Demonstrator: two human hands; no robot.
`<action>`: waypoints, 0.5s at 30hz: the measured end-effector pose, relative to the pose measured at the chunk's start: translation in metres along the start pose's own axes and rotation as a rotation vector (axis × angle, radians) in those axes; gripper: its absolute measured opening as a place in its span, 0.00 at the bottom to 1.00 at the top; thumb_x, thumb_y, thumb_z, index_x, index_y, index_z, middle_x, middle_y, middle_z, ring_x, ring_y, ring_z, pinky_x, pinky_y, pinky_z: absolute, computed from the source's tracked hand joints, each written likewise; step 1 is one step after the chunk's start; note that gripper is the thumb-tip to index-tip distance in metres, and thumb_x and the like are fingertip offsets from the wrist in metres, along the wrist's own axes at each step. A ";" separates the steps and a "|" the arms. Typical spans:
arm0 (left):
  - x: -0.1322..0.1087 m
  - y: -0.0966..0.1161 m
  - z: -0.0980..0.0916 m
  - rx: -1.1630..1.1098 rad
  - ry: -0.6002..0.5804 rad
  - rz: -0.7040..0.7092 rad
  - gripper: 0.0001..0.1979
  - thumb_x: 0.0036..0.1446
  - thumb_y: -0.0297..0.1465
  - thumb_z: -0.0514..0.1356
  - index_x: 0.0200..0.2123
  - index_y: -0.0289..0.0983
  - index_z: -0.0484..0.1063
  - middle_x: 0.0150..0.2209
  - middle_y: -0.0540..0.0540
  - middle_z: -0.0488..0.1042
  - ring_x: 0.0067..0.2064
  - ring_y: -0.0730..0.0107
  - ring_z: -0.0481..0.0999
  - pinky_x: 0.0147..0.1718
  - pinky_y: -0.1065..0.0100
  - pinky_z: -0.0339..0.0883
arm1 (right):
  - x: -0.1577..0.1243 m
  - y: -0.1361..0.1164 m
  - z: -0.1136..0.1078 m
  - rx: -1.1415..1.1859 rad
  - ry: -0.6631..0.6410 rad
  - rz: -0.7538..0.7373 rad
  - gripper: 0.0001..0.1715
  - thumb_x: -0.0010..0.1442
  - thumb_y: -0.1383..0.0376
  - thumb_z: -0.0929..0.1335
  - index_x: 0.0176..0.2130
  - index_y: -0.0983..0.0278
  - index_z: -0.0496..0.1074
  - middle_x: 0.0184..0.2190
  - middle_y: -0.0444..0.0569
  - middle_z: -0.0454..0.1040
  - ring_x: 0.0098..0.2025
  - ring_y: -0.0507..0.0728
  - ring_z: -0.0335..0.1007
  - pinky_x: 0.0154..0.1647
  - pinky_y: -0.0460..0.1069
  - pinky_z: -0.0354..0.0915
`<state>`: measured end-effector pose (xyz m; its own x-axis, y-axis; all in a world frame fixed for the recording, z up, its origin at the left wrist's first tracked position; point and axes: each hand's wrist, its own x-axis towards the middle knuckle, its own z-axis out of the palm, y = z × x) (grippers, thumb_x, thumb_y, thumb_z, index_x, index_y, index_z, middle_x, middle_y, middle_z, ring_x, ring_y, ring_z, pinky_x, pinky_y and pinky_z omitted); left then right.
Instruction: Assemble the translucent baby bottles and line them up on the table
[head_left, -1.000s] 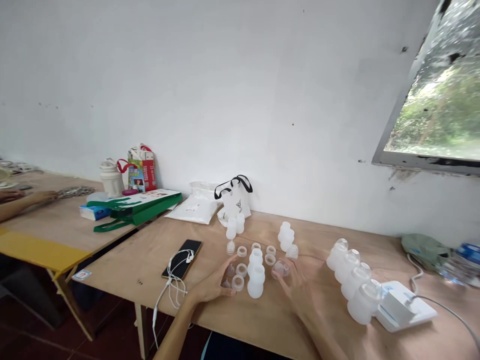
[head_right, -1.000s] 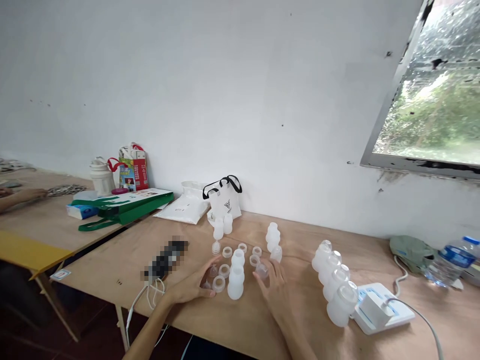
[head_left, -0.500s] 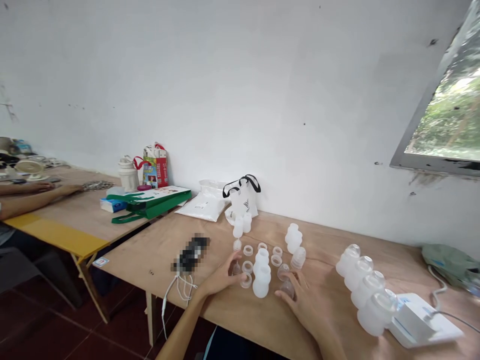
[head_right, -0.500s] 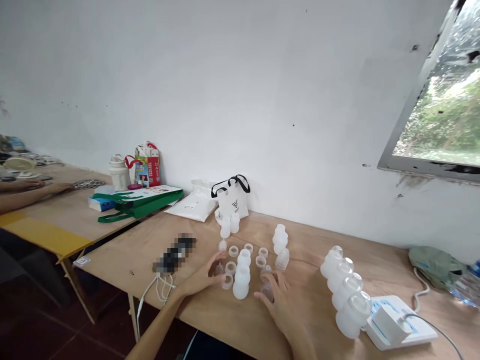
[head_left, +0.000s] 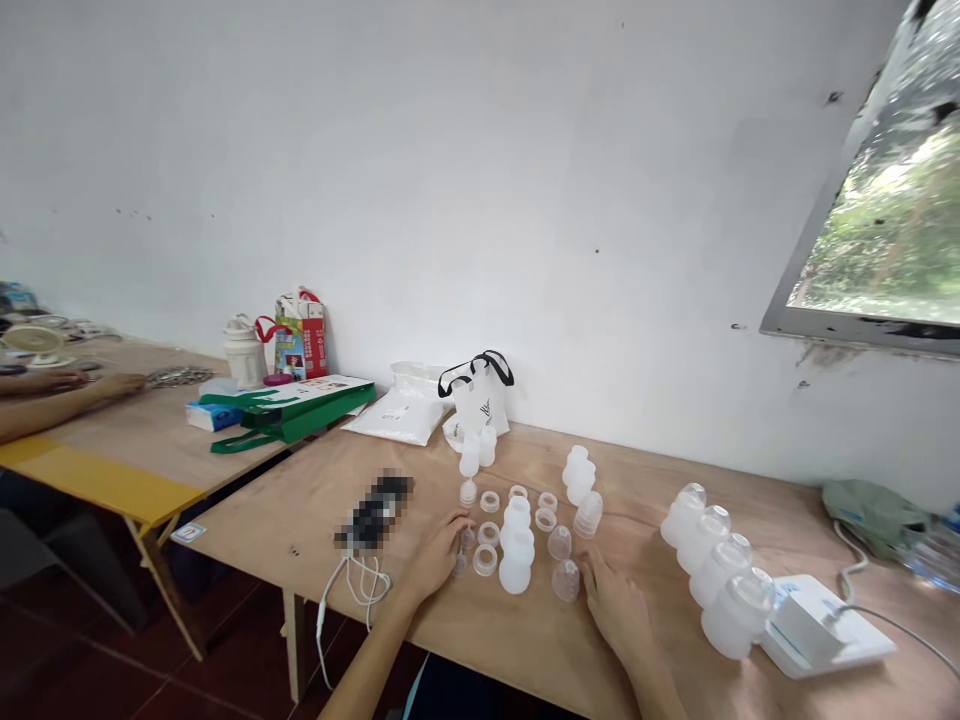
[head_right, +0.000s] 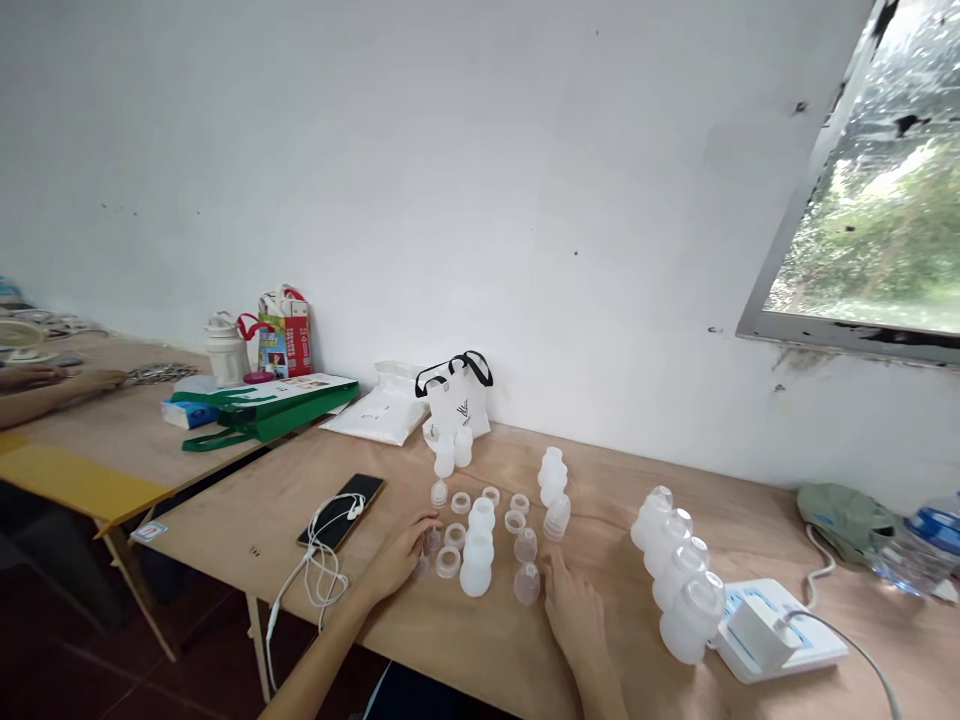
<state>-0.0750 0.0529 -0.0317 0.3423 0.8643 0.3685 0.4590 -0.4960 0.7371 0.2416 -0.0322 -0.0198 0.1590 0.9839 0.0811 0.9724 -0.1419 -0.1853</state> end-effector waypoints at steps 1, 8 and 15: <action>0.000 0.000 0.000 0.030 -0.008 -0.005 0.24 0.59 0.19 0.51 0.53 0.38 0.79 0.62 0.39 0.72 0.64 0.57 0.70 0.67 0.54 0.61 | -0.001 -0.003 -0.003 0.007 -0.001 -0.008 0.24 0.71 0.68 0.55 0.57 0.60 0.72 0.43 0.55 0.82 0.44 0.64 0.80 0.39 0.53 0.68; 0.000 -0.004 -0.001 0.125 -0.024 -0.007 0.26 0.62 0.20 0.51 0.56 0.39 0.79 0.64 0.40 0.72 0.67 0.57 0.69 0.69 0.50 0.59 | -0.005 -0.013 -0.020 0.037 -0.004 -0.091 0.26 0.72 0.69 0.57 0.60 0.54 0.74 0.53 0.51 0.80 0.48 0.61 0.79 0.44 0.51 0.67; -0.001 -0.004 -0.002 0.176 -0.044 0.028 0.25 0.63 0.21 0.51 0.57 0.39 0.78 0.65 0.41 0.71 0.67 0.57 0.68 0.69 0.50 0.59 | -0.008 -0.017 -0.026 0.016 -0.015 -0.116 0.24 0.75 0.66 0.57 0.60 0.55 0.74 0.53 0.51 0.80 0.48 0.61 0.79 0.46 0.51 0.66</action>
<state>-0.0783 0.0541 -0.0337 0.3910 0.8474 0.3592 0.5835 -0.5300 0.6153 0.2285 -0.0400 0.0084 0.0425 0.9952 0.0882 0.9813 -0.0250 -0.1907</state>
